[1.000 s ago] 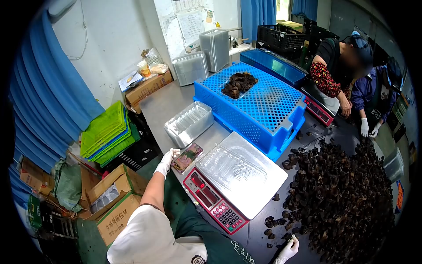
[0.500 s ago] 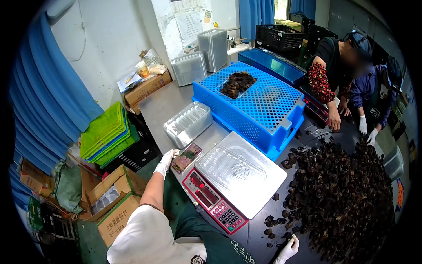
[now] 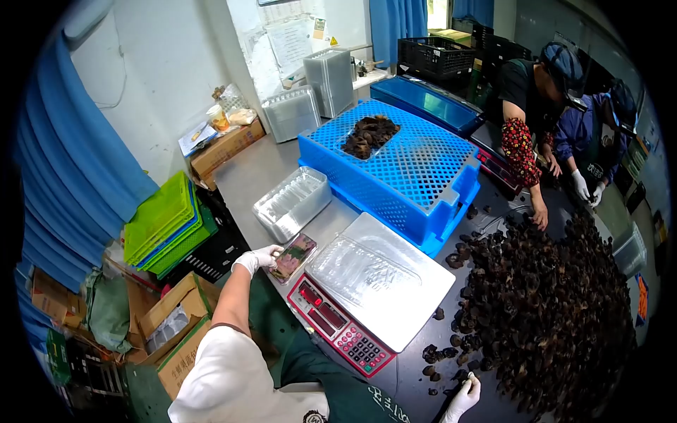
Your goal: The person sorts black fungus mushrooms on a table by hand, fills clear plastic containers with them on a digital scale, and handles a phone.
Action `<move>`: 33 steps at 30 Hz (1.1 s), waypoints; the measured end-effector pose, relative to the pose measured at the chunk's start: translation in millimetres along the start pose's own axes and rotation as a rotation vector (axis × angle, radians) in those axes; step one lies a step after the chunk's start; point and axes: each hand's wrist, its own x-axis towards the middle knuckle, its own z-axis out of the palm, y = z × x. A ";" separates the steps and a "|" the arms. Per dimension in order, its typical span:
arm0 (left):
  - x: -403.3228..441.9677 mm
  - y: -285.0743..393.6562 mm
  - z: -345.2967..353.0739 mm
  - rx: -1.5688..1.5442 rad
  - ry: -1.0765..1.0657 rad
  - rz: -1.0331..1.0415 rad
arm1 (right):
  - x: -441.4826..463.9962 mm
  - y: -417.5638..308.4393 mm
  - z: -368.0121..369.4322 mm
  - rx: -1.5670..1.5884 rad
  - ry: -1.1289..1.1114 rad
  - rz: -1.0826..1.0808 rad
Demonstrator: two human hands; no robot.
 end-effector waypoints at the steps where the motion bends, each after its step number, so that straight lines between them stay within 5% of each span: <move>1: -4.1 10.2 3.5 0.003 -0.003 0.000 | -0.6 -1.3 -0.7 -0.001 0.003 0.003; 5: 6.8 14.6 9.7 0.285 0.120 -0.056 | -2.8 -11.7 1.0 -0.012 0.005 0.021; 9: 20.5 -1.8 6.5 0.095 0.236 0.004 | -0.8 6.0 3.4 0.011 0.044 -0.049; 11: 18.7 -3.1 6.9 -0.240 0.195 -0.126 | -2.2 0.4 3.7 0.011 0.041 -0.037; 21: -0.2 -1.9 6.9 -0.095 0.144 0.077 | -5.5 -19.1 0.6 0.016 0.021 -0.003; 23: -0.3 0.0 4.0 0.122 0.031 0.090 | -5.5 -20.7 -0.5 -0.014 -0.001 -0.001; 24: -0.1 -0.2 8.0 0.442 0.150 0.114 | -5.3 -18.6 -0.5 -0.014 -0.001 0.002; 29: -2.1 3.6 19.7 0.602 0.250 0.131 | -2.6 -7.0 0.2 -0.004 0.009 -0.011; 31: 3.8 2.2 18.0 -0.073 0.222 0.030 | -2.7 -7.5 -0.9 -0.008 0.000 -0.003; 33: -2.0 10.0 25.9 -0.073 0.320 0.059 | -2.9 -8.1 -0.8 -0.012 -0.008 0.007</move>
